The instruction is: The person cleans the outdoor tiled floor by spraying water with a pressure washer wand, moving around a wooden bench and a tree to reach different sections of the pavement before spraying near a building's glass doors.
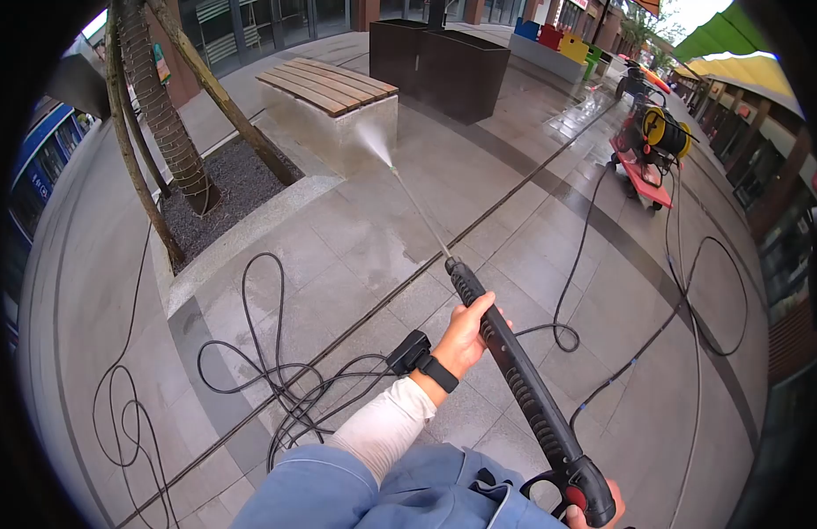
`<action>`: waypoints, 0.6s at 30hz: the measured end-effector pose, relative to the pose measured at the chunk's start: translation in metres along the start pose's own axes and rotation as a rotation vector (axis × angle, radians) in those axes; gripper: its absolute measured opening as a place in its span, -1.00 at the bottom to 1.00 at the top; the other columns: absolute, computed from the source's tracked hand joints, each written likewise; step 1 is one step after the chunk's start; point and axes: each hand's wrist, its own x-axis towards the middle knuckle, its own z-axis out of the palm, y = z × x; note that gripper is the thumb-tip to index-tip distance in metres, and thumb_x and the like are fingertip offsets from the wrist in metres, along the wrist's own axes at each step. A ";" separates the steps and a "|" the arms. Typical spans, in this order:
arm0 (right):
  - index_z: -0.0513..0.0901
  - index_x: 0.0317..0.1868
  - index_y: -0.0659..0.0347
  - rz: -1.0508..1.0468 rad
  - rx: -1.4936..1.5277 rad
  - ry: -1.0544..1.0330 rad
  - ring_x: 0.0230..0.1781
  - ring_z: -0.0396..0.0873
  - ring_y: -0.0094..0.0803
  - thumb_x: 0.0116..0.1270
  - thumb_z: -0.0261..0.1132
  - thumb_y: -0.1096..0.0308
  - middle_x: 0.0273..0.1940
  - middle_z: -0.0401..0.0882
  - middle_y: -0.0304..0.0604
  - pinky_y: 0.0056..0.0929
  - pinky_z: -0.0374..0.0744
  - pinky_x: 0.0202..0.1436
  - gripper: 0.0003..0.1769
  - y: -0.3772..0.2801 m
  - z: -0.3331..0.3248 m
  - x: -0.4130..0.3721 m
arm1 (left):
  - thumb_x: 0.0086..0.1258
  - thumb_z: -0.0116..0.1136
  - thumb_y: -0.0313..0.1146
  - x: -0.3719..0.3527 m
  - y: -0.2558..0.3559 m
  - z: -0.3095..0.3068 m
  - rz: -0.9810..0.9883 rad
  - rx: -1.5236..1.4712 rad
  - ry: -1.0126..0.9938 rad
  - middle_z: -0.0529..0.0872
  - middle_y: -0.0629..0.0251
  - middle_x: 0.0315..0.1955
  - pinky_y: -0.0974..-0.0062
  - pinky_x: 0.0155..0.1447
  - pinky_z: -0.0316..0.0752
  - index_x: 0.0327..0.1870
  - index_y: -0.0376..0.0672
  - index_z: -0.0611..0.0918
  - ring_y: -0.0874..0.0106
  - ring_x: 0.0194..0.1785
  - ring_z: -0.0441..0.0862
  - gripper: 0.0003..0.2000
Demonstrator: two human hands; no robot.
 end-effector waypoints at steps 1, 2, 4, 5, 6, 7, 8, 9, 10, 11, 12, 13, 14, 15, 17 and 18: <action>0.51 -0.19 0.36 0.099 0.089 -0.028 -0.36 0.46 -0.47 -0.08 0.40 0.30 -0.36 0.52 -0.16 -0.47 0.45 -0.23 -0.55 0.005 -0.007 -0.010 | 0.21 0.13 -0.26 -0.011 -0.016 -0.011 -0.026 0.021 0.039 0.55 0.25 -0.51 0.21 -0.38 0.55 -0.35 -0.17 0.45 0.28 -0.44 0.60 -0.81; 0.51 -0.18 0.39 0.147 0.078 -0.058 -0.34 0.47 -0.46 -0.10 0.40 0.32 -0.33 0.53 -0.13 -0.46 0.46 -0.22 -0.54 0.014 -0.017 -0.021 | 0.22 0.12 -0.27 -0.025 -0.034 -0.024 -0.067 0.016 0.099 0.53 0.24 -0.51 0.22 -0.36 0.55 -0.36 -0.17 0.45 0.29 -0.44 0.58 -0.82; 0.50 -0.18 0.39 0.171 -0.012 -0.100 -0.36 0.48 -0.46 -0.12 0.41 0.33 -0.33 0.54 -0.12 -0.47 0.47 -0.25 -0.52 0.018 -0.042 -0.043 | 0.23 0.08 -0.29 -0.054 -0.083 -0.066 -0.201 -0.041 0.260 0.49 0.22 -0.51 0.19 -0.29 0.53 -0.34 -0.17 0.44 0.28 -0.43 0.54 -0.84; 0.50 -0.17 0.40 0.168 -0.093 -0.145 -0.38 0.49 -0.46 -0.14 0.41 0.33 -0.33 0.54 -0.11 -0.48 0.48 -0.28 -0.51 0.019 -0.051 -0.049 | 0.25 0.06 -0.29 -0.066 -0.107 -0.086 -0.279 -0.085 0.352 0.47 0.21 -0.51 0.16 -0.24 0.51 -0.32 -0.17 0.43 0.27 -0.42 0.51 -0.84; 0.50 -0.16 0.41 0.342 0.037 -0.210 -0.43 0.50 -0.45 -0.17 0.43 0.34 -0.34 0.54 -0.10 -0.49 0.49 -0.35 -0.47 0.023 -0.061 -0.058 | 0.25 0.03 -0.32 -0.084 -0.127 -0.095 -0.347 -0.077 0.421 0.44 0.16 -0.42 0.13 -0.23 0.51 -0.26 -0.23 0.38 0.24 -0.38 0.50 -0.81; 0.49 -0.14 0.42 0.408 0.016 -0.211 -0.46 0.50 -0.43 -0.17 0.43 0.35 -0.35 0.56 -0.08 -0.50 0.49 -0.40 -0.46 0.028 -0.070 -0.068 | 0.25 0.01 -0.35 -0.100 -0.142 -0.102 -0.418 -0.068 0.496 0.40 0.10 -0.34 0.09 -0.21 0.51 -0.19 -0.28 0.33 0.21 -0.35 0.49 -0.77; 0.50 -0.14 0.42 0.405 -0.008 -0.161 -0.45 0.51 -0.43 -0.17 0.42 0.34 -0.36 0.56 -0.07 -0.48 0.49 -0.38 -0.46 0.030 -0.074 -0.080 | 0.25 0.01 -0.35 -0.109 -0.155 -0.108 -0.430 -0.043 0.502 0.40 0.10 -0.34 0.09 -0.21 0.51 -0.19 -0.28 0.33 0.21 -0.35 0.49 -0.77; 0.51 -0.14 0.42 0.399 -0.040 -0.112 -0.44 0.51 -0.42 -0.17 0.42 0.34 -0.37 0.57 -0.06 -0.47 0.50 -0.36 -0.47 0.026 -0.076 -0.088 | 0.25 0.00 -0.35 -0.113 -0.169 -0.111 -0.452 -0.046 0.501 0.38 0.10 -0.31 0.07 -0.20 0.50 -0.15 -0.27 0.31 0.20 -0.32 0.48 -0.75; 0.51 -0.13 0.42 0.368 -0.171 -0.077 -0.40 0.53 -0.41 -0.15 0.42 0.31 -0.37 0.57 -0.04 -0.47 0.50 -0.30 -0.45 0.026 -0.078 -0.098 | 0.26 0.00 -0.35 -0.113 -0.180 -0.106 -0.473 -0.056 0.494 0.36 0.10 -0.28 0.04 -0.18 0.49 -0.10 -0.26 0.29 0.18 -0.29 0.48 -0.72; 0.51 -0.13 0.42 0.371 -0.170 -0.069 -0.40 0.53 -0.41 -0.15 0.42 0.31 -0.37 0.57 -0.04 -0.47 0.50 -0.30 -0.45 0.036 -0.081 -0.110 | 0.26 -0.01 -0.34 -0.108 -0.189 -0.099 -0.484 -0.005 0.465 0.37 0.10 -0.29 0.07 -0.18 0.49 -0.08 -0.26 0.29 0.18 -0.28 0.48 -0.71; 0.50 -0.12 0.42 0.349 -0.165 -0.022 -0.36 0.54 -0.40 -0.14 0.42 0.31 -0.34 0.57 -0.04 -0.45 0.50 -0.26 -0.45 0.056 -0.084 -0.124 | 0.26 0.01 -0.33 -0.100 -0.195 -0.086 -0.478 -0.006 0.402 0.38 0.10 -0.27 0.13 -0.19 0.50 -0.12 -0.26 0.31 0.18 -0.29 0.48 -0.73; 0.50 -0.11 0.42 0.326 -0.155 0.024 -0.32 0.54 -0.40 -0.13 0.42 0.31 -0.31 0.57 -0.03 -0.44 0.49 -0.22 -0.45 0.071 -0.083 -0.136 | 0.24 0.04 -0.33 -0.090 -0.201 -0.073 -0.469 -0.007 0.339 0.40 0.14 -0.35 0.19 -0.24 0.52 -0.20 -0.28 0.36 0.23 -0.34 0.49 -0.76; 0.48 -0.08 0.42 0.322 -0.061 0.117 -0.28 0.53 -0.40 -0.09 0.39 0.33 -0.27 0.55 -0.03 -0.43 0.48 -0.19 -0.47 0.077 -0.079 -0.146 | 0.23 0.07 -0.32 -0.088 -0.194 -0.044 -0.425 0.018 0.275 0.41 0.22 -0.47 0.22 -0.29 0.52 -0.31 -0.24 0.39 0.27 -0.43 0.49 -0.81; 0.48 -0.08 0.42 0.321 -0.053 0.125 -0.28 0.53 -0.40 -0.09 0.39 0.33 -0.27 0.55 -0.03 -0.43 0.48 -0.19 -0.47 0.083 -0.074 -0.149 | 0.22 0.09 -0.30 -0.076 -0.195 -0.029 -0.409 0.051 0.229 0.42 0.26 -0.56 0.25 -0.34 0.52 -0.38 -0.21 0.39 0.31 -0.47 0.51 -0.80; 0.49 -0.09 0.40 0.221 -0.034 0.259 -0.29 0.51 -0.41 -0.07 0.37 0.37 -0.27 0.54 -0.06 -0.43 0.48 -0.20 -0.51 0.090 -0.068 -0.149 | 0.22 0.10 -0.27 -0.062 -0.182 -0.004 -0.373 0.135 0.059 0.44 0.24 -0.56 0.27 -0.39 0.52 -0.41 -0.22 0.38 0.31 -0.50 0.52 -0.78; 0.49 -0.11 0.40 0.314 0.057 0.222 -0.33 0.50 -0.41 -0.06 0.36 0.38 -0.29 0.53 -0.09 -0.46 0.48 -0.22 -0.54 0.066 -0.062 -0.138 | 0.22 0.10 -0.27 -0.060 -0.179 -0.001 -0.383 0.135 0.056 0.44 0.24 -0.56 0.27 -0.39 0.52 -0.41 -0.22 0.38 0.31 -0.50 0.52 -0.78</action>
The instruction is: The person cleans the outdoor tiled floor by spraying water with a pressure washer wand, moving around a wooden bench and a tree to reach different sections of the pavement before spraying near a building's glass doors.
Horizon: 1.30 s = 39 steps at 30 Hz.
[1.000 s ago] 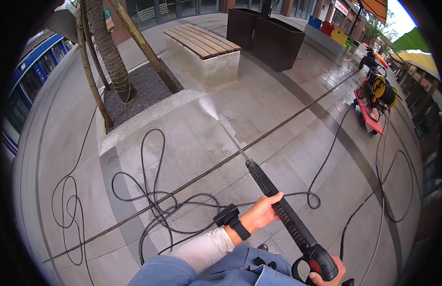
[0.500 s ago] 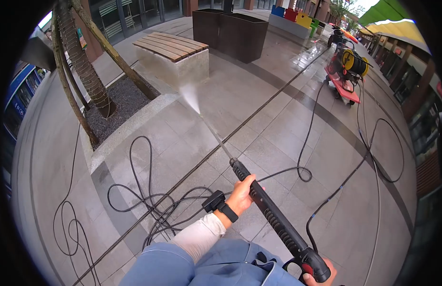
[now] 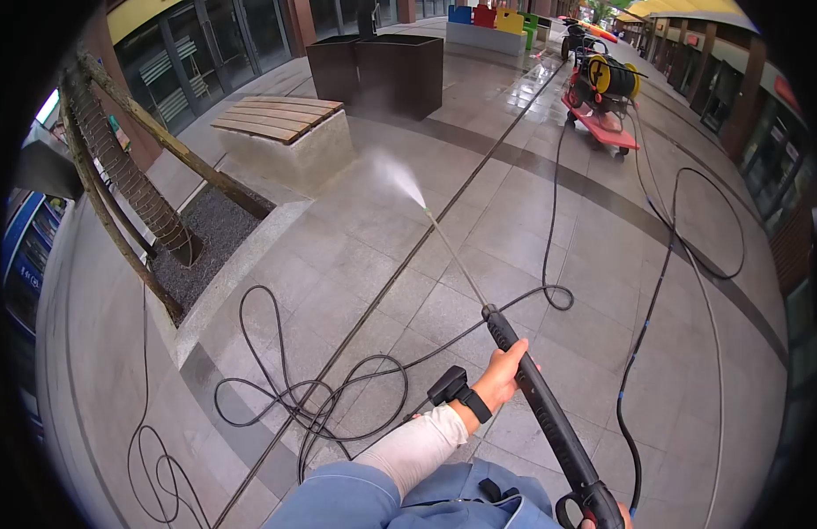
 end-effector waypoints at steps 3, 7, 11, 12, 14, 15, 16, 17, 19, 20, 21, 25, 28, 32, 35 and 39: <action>0.49 -0.14 0.39 0.064 0.020 -0.031 -0.34 0.49 -0.41 -0.06 0.36 0.38 -0.29 0.52 -0.11 -0.47 0.47 -0.23 -0.56 0.003 0.007 0.010 | 0.23 0.09 -0.22 0.000 0.015 -0.013 0.045 0.101 0.097 0.47 0.25 -0.54 0.25 -0.35 0.52 -0.34 -0.22 0.38 0.32 -0.46 0.53 -0.75; 0.52 -0.19 0.41 0.077 -0.248 -0.103 -0.36 0.54 -0.40 -0.15 0.43 0.31 -0.35 0.58 -0.04 -0.46 0.49 -0.23 -0.51 0.011 0.003 0.027 | 0.28 -0.04 -0.26 -0.015 -0.009 -0.083 -0.145 -0.030 0.411 0.38 0.16 -0.37 0.12 -0.18 0.49 -0.23 -0.25 0.32 0.25 -0.34 0.47 -0.76; 0.57 -0.30 0.41 -0.009 -0.237 -0.106 -0.42 0.55 -0.44 -0.19 0.46 0.26 -0.43 0.60 -0.05 -0.47 0.51 -0.28 -0.54 0.020 0.020 0.028 | 0.29 -0.03 -0.30 0.013 -0.028 -0.130 -0.251 -0.111 0.457 0.41 0.07 -0.23 0.03 -0.14 0.50 -0.02 -0.26 0.25 0.14 -0.28 0.51 -0.66; 0.58 -0.35 0.37 0.001 -0.221 -0.066 -0.44 0.53 -0.47 -0.19 0.46 0.26 -0.47 0.59 -0.07 -0.46 0.51 -0.31 -0.58 0.014 0.027 0.028 | 0.28 -0.02 -0.30 0.022 -0.020 -0.120 -0.240 -0.057 0.412 0.42 0.07 -0.24 0.04 -0.15 0.51 -0.02 -0.27 0.25 0.14 -0.29 0.51 -0.65; 0.58 -0.35 0.36 0.034 -0.216 0.002 -0.45 0.53 -0.47 -0.19 0.46 0.26 -0.47 0.58 -0.08 -0.45 0.50 -0.32 -0.59 0.023 0.046 0.023 | 0.24 0.04 -0.28 0.041 0.002 -0.085 -0.218 0.032 0.331 0.42 0.07 -0.27 0.08 -0.22 0.53 -0.08 -0.30 0.28 0.16 -0.34 0.52 -0.65; 0.58 -0.35 0.34 0.061 -0.210 0.071 -0.46 0.52 -0.47 -0.19 0.46 0.27 -0.48 0.58 -0.09 -0.44 0.50 -0.33 -0.59 0.025 0.052 0.020 | 0.21 0.07 -0.27 0.058 0.010 -0.073 -0.212 0.059 0.268 0.45 0.10 -0.37 0.14 -0.30 0.54 -0.16 -0.30 0.30 0.20 -0.41 0.53 -0.66; 0.58 -0.35 0.34 0.073 -0.198 0.095 -0.46 0.52 -0.46 -0.19 0.46 0.27 -0.48 0.58 -0.09 -0.44 0.50 -0.33 -0.59 0.024 0.057 0.019 | 0.21 0.07 -0.26 0.058 0.026 -0.044 -0.194 0.091 0.218 0.46 0.15 -0.50 0.21 -0.35 0.52 -0.25 -0.29 0.33 0.24 -0.46 0.52 -0.71; 0.57 -0.35 0.34 0.075 -0.195 0.097 -0.46 0.52 -0.45 -0.19 0.46 0.27 -0.47 0.58 -0.09 -0.44 0.50 -0.33 -0.59 0.020 0.062 0.019 | 0.21 0.07 -0.24 0.065 0.037 -0.029 -0.187 0.157 0.140 0.45 0.19 -0.58 0.27 -0.37 0.51 -0.31 -0.28 0.35 0.26 -0.51 0.52 -0.72; 0.57 -0.34 0.35 0.071 -0.179 0.086 -0.46 0.53 -0.44 -0.19 0.45 0.27 -0.47 0.58 -0.09 -0.44 0.50 -0.33 -0.59 0.012 0.071 0.021 | 0.22 0.10 -0.16 0.066 0.052 -0.008 -0.137 0.259 0.099 0.47 0.23 -0.55 0.32 -0.40 0.50 -0.29 -0.21 0.35 0.34 -0.50 0.51 -0.69; 0.57 -0.34 0.35 0.071 -0.174 0.073 -0.46 0.53 -0.44 -0.19 0.45 0.28 -0.47 0.58 -0.08 -0.44 0.50 -0.33 -0.59 0.007 0.074 0.024 | 0.22 0.10 -0.16 0.066 0.053 -0.008 -0.116 0.251 0.124 0.47 0.24 -0.55 0.32 -0.40 0.50 -0.29 -0.21 0.35 0.34 -0.51 0.51 -0.69; 0.57 -0.34 0.35 0.076 -0.166 0.055 -0.46 0.53 -0.43 -0.19 0.45 0.28 -0.46 0.58 -0.08 -0.44 0.50 -0.33 -0.59 0.001 0.073 0.027 | 0.22 0.10 -0.15 0.063 0.054 -0.014 -0.096 0.244 0.152 0.47 0.25 -0.55 0.33 -0.41 0.50 -0.30 -0.22 0.35 0.35 -0.52 0.51 -0.68; 0.56 -0.34 0.35 0.108 -0.176 -0.032 -0.45 0.53 -0.40 -0.18 0.45 0.28 -0.46 0.58 -0.08 -0.45 0.50 -0.33 -0.59 -0.019 0.062 0.043 | 0.28 -0.02 -0.21 0.034 0.042 -0.063 -0.219 0.161 0.418 0.44 0.17 -0.44 0.22 -0.32 0.52 -0.19 -0.27 0.31 0.31 -0.40 0.50 -0.70; 0.54 -0.30 0.38 0.161 -0.234 -0.011 -0.45 0.53 -0.41 -0.19 0.46 0.29 -0.45 0.57 -0.06 -0.43 0.51 -0.33 -0.55 -0.020 0.062 0.049 | 0.25 0.01 -0.27 0.035 0.023 -0.091 -0.228 0.056 0.529 0.41 0.07 -0.27 0.13 -0.32 0.55 -0.09 -0.36 0.27 0.19 -0.39 0.53 -0.63; 0.54 -0.36 0.31 0.119 -0.319 -0.013 -0.47 0.50 -0.40 -0.19 0.43 0.22 -0.50 0.54 -0.10 -0.40 0.48 -0.35 -0.59 0.039 0.084 0.029 | 0.26 0.02 -0.18 0.079 0.031 -0.069 -0.277 0.198 0.375 0.44 0.17 -0.45 0.26 -0.35 0.51 -0.20 -0.24 0.34 0.31 -0.43 0.50 -0.69; 0.54 -0.43 0.25 -0.027 -0.638 -0.029 -0.49 0.47 -0.38 -0.18 0.40 0.15 -0.54 0.51 -0.15 -0.37 0.46 -0.37 -0.62 0.198 0.119 -0.042 | 0.24 0.07 -0.14 0.101 0.060 -0.034 -0.224 0.270 0.142 0.46 0.20 -0.50 0.33 -0.41 0.50 -0.25 -0.23 0.34 0.34 -0.48 0.51 -0.67; 0.53 -0.44 0.31 0.037 -0.278 -0.085 -0.54 0.49 -0.45 -0.18 0.45 0.24 -0.55 0.55 -0.10 -0.41 0.48 -0.42 -0.63 0.002 0.112 0.062 | 0.24 0.05 -0.18 0.085 0.088 -0.060 -0.100 0.201 0.284 0.44 0.21 -0.57 0.30 -0.42 0.52 -0.36 -0.28 0.35 0.30 -0.56 0.50 -0.69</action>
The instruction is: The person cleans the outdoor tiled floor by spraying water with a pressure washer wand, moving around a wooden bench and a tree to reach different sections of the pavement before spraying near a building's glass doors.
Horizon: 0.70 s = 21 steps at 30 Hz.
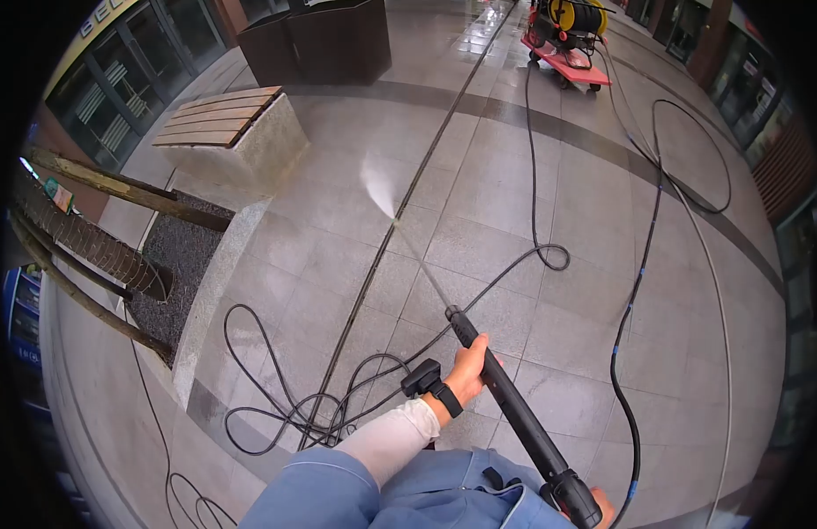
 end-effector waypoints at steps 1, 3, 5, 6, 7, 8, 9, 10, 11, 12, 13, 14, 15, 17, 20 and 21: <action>0.55 -0.46 0.34 -0.012 0.068 -0.030 -0.56 0.50 -0.49 -0.19 0.46 0.29 -0.55 0.56 -0.09 -0.43 0.49 -0.44 -0.65 -0.042 -0.010 0.020 | 0.25 0.02 -0.19 0.000 -0.005 -0.023 -0.070 -0.063 0.128 0.44 0.18 -0.50 0.24 -0.37 0.53 -0.31 -0.31 0.33 0.27 -0.51 0.50 -0.69; 0.54 -0.48 0.34 -0.015 0.044 -0.075 -0.57 0.49 -0.48 -0.20 0.47 0.30 -0.56 0.56 -0.10 -0.44 0.49 -0.46 -0.65 -0.055 -0.019 0.044 | 0.30 -0.05 -0.15 -0.011 -0.017 -0.064 -0.179 -0.137 0.277 0.40 0.22 -0.50 0.27 -0.33 0.51 -0.18 -0.20 0.29 0.35 -0.46 0.44 -0.70; 0.53 -0.48 0.36 0.039 0.034 -0.160 -0.58 0.49 -0.48 -0.23 0.47 0.32 -0.57 0.55 -0.10 -0.46 0.48 -0.47 -0.64 -0.064 -0.015 0.055 | 0.31 -0.06 -0.15 -0.003 -0.036 -0.098 -0.249 -0.177 0.363 0.39 0.17 -0.43 0.17 -0.29 0.50 -0.16 -0.21 0.29 0.31 -0.43 0.44 -0.70; 0.53 -0.48 0.36 0.029 0.033 -0.174 -0.58 0.49 -0.48 -0.23 0.47 0.32 -0.57 0.55 -0.10 -0.46 0.48 -0.47 -0.64 -0.065 -0.008 0.057 | 0.31 -0.07 -0.15 0.001 -0.035 -0.107 -0.268 -0.187 0.376 0.40 0.15 -0.39 0.15 -0.30 0.49 -0.15 -0.22 0.30 0.29 -0.42 0.45 -0.69; 0.52 -0.47 0.36 0.015 0.019 -0.134 -0.58 0.49 -0.47 -0.23 0.47 0.33 -0.57 0.54 -0.10 -0.46 0.48 -0.47 -0.64 -0.062 0.000 0.055 | 0.30 -0.06 -0.16 0.002 -0.024 -0.100 -0.247 -0.156 0.365 0.40 0.14 -0.37 0.15 -0.30 0.49 -0.13 -0.22 0.29 0.28 -0.40 0.46 -0.69; 0.52 -0.45 0.36 0.006 0.005 -0.100 -0.57 0.49 -0.47 -0.22 0.47 0.34 -0.57 0.54 -0.10 -0.47 0.49 -0.47 -0.64 -0.057 0.009 0.052 | 0.30 -0.06 -0.16 0.007 -0.014 -0.089 -0.232 -0.126 0.361 0.41 0.12 -0.34 0.15 -0.30 0.49 -0.12 -0.22 0.29 0.26 -0.39 0.47 -0.68; 0.54 -0.39 0.38 0.051 0.034 -0.085 -0.54 0.50 -0.45 -0.21 0.46 0.37 -0.55 0.53 -0.10 -0.47 0.49 -0.45 -0.63 -0.054 0.017 0.048 | 0.28 -0.04 -0.17 0.010 0.004 -0.074 -0.204 -0.070 0.311 0.44 0.10 -0.36 0.14 -0.30 0.48 -0.14 -0.27 0.31 0.24 -0.35 0.50 -0.67; 0.54 -0.39 0.38 0.049 0.032 -0.094 -0.54 0.50 -0.45 -0.21 0.46 0.37 -0.55 0.53 -0.10 -0.47 0.49 -0.45 -0.63 -0.058 0.022 0.049 | 0.25 0.00 -0.18 0.023 0.015 -0.066 -0.167 -0.067 0.218 0.46 0.13 -0.45 0.17 -0.34 0.49 -0.22 -0.29 0.34 0.26 -0.40 0.51 -0.68; 0.54 -0.34 0.39 0.028 0.072 -0.049 -0.53 0.50 -0.43 -0.18 0.44 0.38 -0.52 0.54 -0.11 -0.46 0.49 -0.44 -0.62 -0.064 0.026 0.050 | 0.25 0.03 -0.19 0.027 0.027 -0.052 -0.043 -0.078 0.147 0.46 0.19 -0.56 0.24 -0.40 0.49 -0.32 -0.29 0.36 0.29 -0.49 0.51 -0.71; 0.54 -0.29 0.40 0.002 0.112 -0.001 -0.51 0.50 -0.41 -0.15 0.43 0.40 -0.50 0.55 -0.13 -0.46 0.50 -0.43 -0.61 -0.068 0.029 0.051 | 0.25 0.05 -0.20 0.026 0.044 -0.039 0.025 -0.092 0.102 0.45 0.22 -0.59 0.30 -0.44 0.49 -0.37 -0.28 0.37 0.32 -0.55 0.50 -0.71; 0.52 -0.19 0.41 0.038 0.186 0.008 -0.48 0.50 -0.44 -0.09 0.40 0.42 -0.46 0.55 -0.17 -0.48 0.50 -0.41 -0.59 -0.063 0.035 0.056 | 0.26 0.05 -0.20 0.028 0.057 -0.034 0.074 -0.108 0.060 0.45 0.23 -0.59 0.32 -0.44 0.49 -0.39 -0.27 0.36 0.33 -0.55 0.50 -0.71; 0.52 -0.19 0.38 0.066 0.260 -0.066 -0.54 0.48 -0.52 -0.03 0.37 0.43 -0.49 0.53 -0.22 -0.55 0.46 -0.49 -0.63 -0.058 0.029 0.063 | 0.27 0.05 -0.20 0.029 0.063 -0.034 0.117 -0.130 0.024 0.45 0.23 -0.60 0.33 -0.45 0.49 -0.40 -0.27 0.36 0.33 -0.55 0.50 -0.71; 0.53 -0.21 0.36 0.117 0.267 -0.067 -0.59 0.45 -0.57 -0.01 0.37 0.42 -0.52 0.52 -0.24 -0.60 0.43 -0.54 -0.66 -0.058 0.022 0.073 | 0.27 0.05 -0.20 0.023 0.066 -0.037 0.110 -0.172 0.046 0.45 0.23 -0.60 0.31 -0.43 0.50 -0.41 -0.28 0.36 0.32 -0.55 0.50 -0.71; 0.54 -0.26 0.32 0.279 0.291 -0.102 -0.70 0.35 -0.66 0.01 0.37 0.38 -0.60 0.47 -0.32 -0.70 0.32 -0.64 -0.71 -0.092 0.012 0.096 | 0.27 0.04 -0.19 0.021 0.069 -0.051 0.072 -0.262 0.152 0.46 0.18 -0.53 0.24 -0.38 0.52 -0.38 -0.27 0.35 0.29 -0.50 0.52 -0.71; 0.58 -0.26 0.32 0.170 0.253 -0.198 -0.72 0.32 -0.69 0.00 0.38 0.37 -0.61 0.47 -0.36 -0.72 0.26 -0.67 -0.70 -0.092 0.006 0.134 | 0.29 0.00 -0.18 0.000 0.075 -0.067 -0.115 -0.368 0.265 0.43 0.14 -0.36 0.12 -0.30 0.52 -0.15 -0.25 0.30 0.22 -0.37 0.52 -0.68; 0.59 -0.26 0.33 0.154 0.224 -0.239 -0.72 0.31 -0.70 -0.01 0.38 0.39 -0.62 0.46 -0.36 -0.71 0.24 -0.67 -0.72 -0.098 0.009 0.147 | 0.29 0.00 -0.18 0.008 0.072 -0.074 -0.115 -0.363 0.274 0.43 0.14 -0.36 0.12 -0.30 0.52 -0.15 -0.25 0.30 0.22 -0.37 0.52 -0.68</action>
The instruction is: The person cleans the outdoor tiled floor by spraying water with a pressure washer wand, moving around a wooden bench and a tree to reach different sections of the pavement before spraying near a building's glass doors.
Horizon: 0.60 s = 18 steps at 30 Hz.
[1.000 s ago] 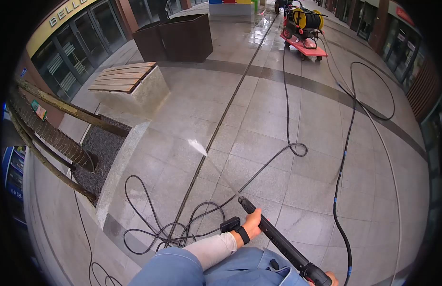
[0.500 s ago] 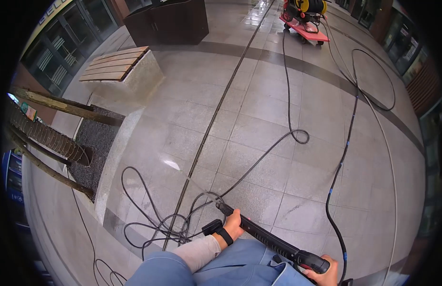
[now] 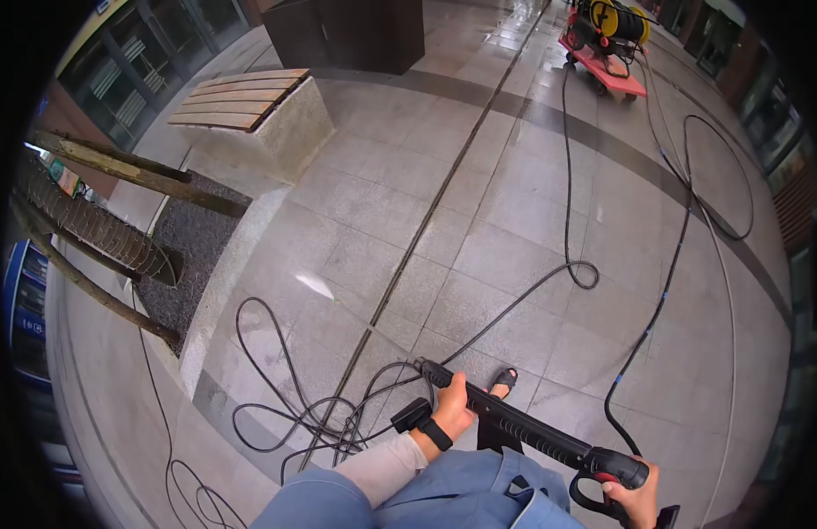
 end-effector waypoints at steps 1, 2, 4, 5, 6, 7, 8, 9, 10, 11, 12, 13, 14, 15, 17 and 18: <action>0.59 -0.26 0.34 -0.034 -0.046 -0.040 -0.72 0.30 -0.70 -0.01 0.37 0.41 -0.62 0.46 -0.37 -0.71 0.24 -0.67 -0.72 -0.004 0.002 0.013 | 0.29 -0.01 -0.18 0.017 0.000 -0.005 -0.016 -0.020 0.046 0.43 0.13 -0.35 0.11 -0.29 0.51 -0.13 -0.25 0.29 0.21 -0.37 0.51 -0.67; 0.60 -0.26 0.34 0.002 -0.047 -0.049 -0.71 0.31 -0.70 -0.02 0.37 0.42 -0.61 0.47 -0.36 -0.71 0.25 -0.66 -0.72 -0.012 0.006 0.022 | 0.30 -0.02 -0.18 0.034 0.002 -0.007 -0.031 -0.039 0.092 0.42 0.13 -0.35 0.09 -0.28 0.51 -0.10 -0.24 0.29 0.20 -0.37 0.50 -0.66; 0.60 -0.28 0.37 0.027 -0.006 -0.054 -0.66 0.36 -0.69 -0.04 0.36 0.45 -0.56 0.51 -0.32 -0.69 0.29 -0.62 -0.73 -0.035 0.016 0.042 | 0.31 -0.03 -0.18 0.061 0.016 0.009 0.011 -0.013 0.078 0.42 0.12 -0.34 0.09 -0.29 0.51 -0.10 -0.24 0.29 0.20 -0.37 0.50 -0.67; 0.60 -0.30 0.38 0.118 0.056 -0.065 -0.62 0.40 -0.61 -0.07 0.36 0.45 -0.54 0.55 -0.27 -0.62 0.36 -0.56 -0.72 -0.054 0.017 0.053 | 0.31 -0.04 -0.18 0.072 0.022 0.022 0.047 0.009 0.062 0.42 0.11 -0.34 0.08 -0.29 0.51 -0.10 -0.24 0.29 0.19 -0.38 0.50 -0.67; 0.57 -0.34 0.38 0.041 0.075 -0.021 -0.56 0.44 -0.58 -0.15 0.41 0.36 -0.51 0.55 -0.24 -0.60 0.41 -0.46 -0.65 -0.047 0.020 0.067 | 0.32 -0.05 -0.19 0.076 0.036 0.044 0.079 0.047 0.074 0.42 0.11 -0.35 0.08 -0.30 0.51 -0.10 -0.26 0.29 0.17 -0.39 0.50 -0.67; 0.54 -0.38 0.38 -0.035 0.097 0.024 -0.50 0.48 -0.54 -0.24 0.45 0.26 -0.49 0.55 -0.21 -0.59 0.45 -0.36 -0.57 -0.040 0.024 0.085 | 0.31 -0.04 -0.19 0.086 0.048 0.066 0.133 0.100 0.036 0.42 0.10 -0.36 0.08 -0.31 0.51 -0.11 -0.27 0.29 0.17 -0.40 0.50 -0.67; 0.57 -0.43 0.38 -0.042 0.117 0.083 -0.53 0.48 -0.57 -0.24 0.44 0.31 -0.51 0.56 -0.22 -0.61 0.45 -0.40 -0.63 -0.045 0.026 0.098 | 0.30 -0.04 -0.20 0.093 0.063 0.091 0.164 0.142 0.004 0.43 0.07 -0.36 0.06 -0.32 0.51 -0.13 -0.30 0.29 0.17 -0.41 0.51 -0.67; 0.57 -0.40 0.38 -0.050 0.109 0.092 -0.52 0.48 -0.58 -0.21 0.43 0.31 -0.50 0.56 -0.24 -0.61 0.45 -0.40 -0.63 -0.050 0.022 0.116 | 0.29 -0.02 -0.20 0.095 0.078 0.125 0.203 0.184 -0.040 0.44 0.05 -0.37 0.08 -0.36 0.52 -0.15 -0.35 0.29 0.18 -0.41 0.52 -0.64; 0.58 -0.39 0.36 -0.063 0.144 0.116 -0.53 0.47 -0.59 -0.18 0.42 0.30 -0.51 0.55 -0.25 -0.61 0.45 -0.40 -0.65 -0.055 0.022 0.131 | 0.27 0.01 -0.19 0.094 0.090 0.150 0.263 0.235 -0.117 0.45 0.08 -0.41 0.15 -0.39 0.53 -0.23 -0.35 0.32 0.21 -0.44 0.53 -0.65; 0.58 -0.39 0.35 -0.083 0.179 0.137 -0.53 0.46 -0.59 -0.16 0.40 0.30 -0.51 0.55 -0.27 -0.61 0.44 -0.41 -0.66 -0.063 0.023 0.147 | 0.26 0.03 -0.18 0.103 0.100 0.171 0.332 0.257 -0.162 0.46 0.15 -0.48 0.22 -0.42 0.54 -0.32 -0.32 0.34 0.25 -0.49 0.53 -0.68; 0.59 -0.36 0.32 -0.102 0.159 0.102 -0.53 0.44 -0.60 -0.11 0.39 0.28 -0.51 0.53 -0.31 -0.62 0.43 -0.41 -0.68 -0.067 0.019 0.163 | 0.25 0.04 -0.18 0.107 0.108 0.187 0.361 0.251 -0.168 0.45 0.17 -0.50 0.23 -0.42 0.54 -0.35 -0.30 0.34 0.26 -0.50 0.53 -0.69; 0.59 -0.36 0.32 -0.105 0.161 0.084 -0.53 0.44 -0.60 -0.11 0.39 0.28 -0.51 0.53 -0.31 -0.62 0.43 -0.41 -0.68 -0.072 0.016 0.175 | 0.25 0.04 -0.19 0.110 0.115 0.198 0.391 0.247 -0.172 0.45 0.19 -0.53 0.25 -0.43 0.54 -0.38 -0.29 0.35 0.27 -0.52 0.52 -0.70; 0.60 -0.35 0.32 -0.109 0.187 0.076 -0.53 0.44 -0.61 -0.11 0.38 0.28 -0.52 0.53 -0.32 -0.63 0.43 -0.42 -0.67 -0.080 0.012 0.185 | 0.24 0.04 -0.20 0.108 0.118 0.203 0.411 0.227 -0.171 0.44 0.19 -0.53 0.26 -0.44 0.53 -0.38 -0.30 0.35 0.28 -0.52 0.52 -0.70; 0.60 -0.34 0.32 -0.111 0.215 0.065 -0.54 0.43 -0.62 -0.10 0.38 0.27 -0.52 0.53 -0.32 -0.63 0.42 -0.42 -0.67 -0.092 0.010 0.196 | 0.24 0.05 -0.21 0.120 0.120 0.197 0.402 0.199 -0.136 0.45 0.18 -0.51 0.21 -0.40 0.53 -0.36 -0.30 0.35 0.26 -0.49 0.52 -0.71; 0.62 -0.34 0.32 -0.060 0.252 -0.034 -0.54 0.44 -0.63 -0.09 0.36 0.31 -0.53 0.55 -0.31 -0.66 0.41 -0.44 -0.70 -0.117 0.002 0.215 | 0.25 0.01 -0.24 0.127 0.118 0.173 0.350 0.123 -0.065 0.45 0.17 -0.49 0.11 -0.34 0.52 -0.34 -0.30 0.35 0.24 -0.45 0.52 -0.74; 0.62 -0.36 0.33 -0.051 0.193 -0.084 -0.54 0.45 -0.64 -0.11 0.37 0.33 -0.52 0.56 -0.30 -0.66 0.41 -0.44 -0.71 -0.124 0.001 0.224 | 0.26 -0.01 -0.26 0.126 0.119 0.161 0.282 0.084 -0.009 0.45 0.16 -0.49 0.07 -0.32 0.51 -0.33 -0.29 0.35 0.23 -0.44 0.52 -0.76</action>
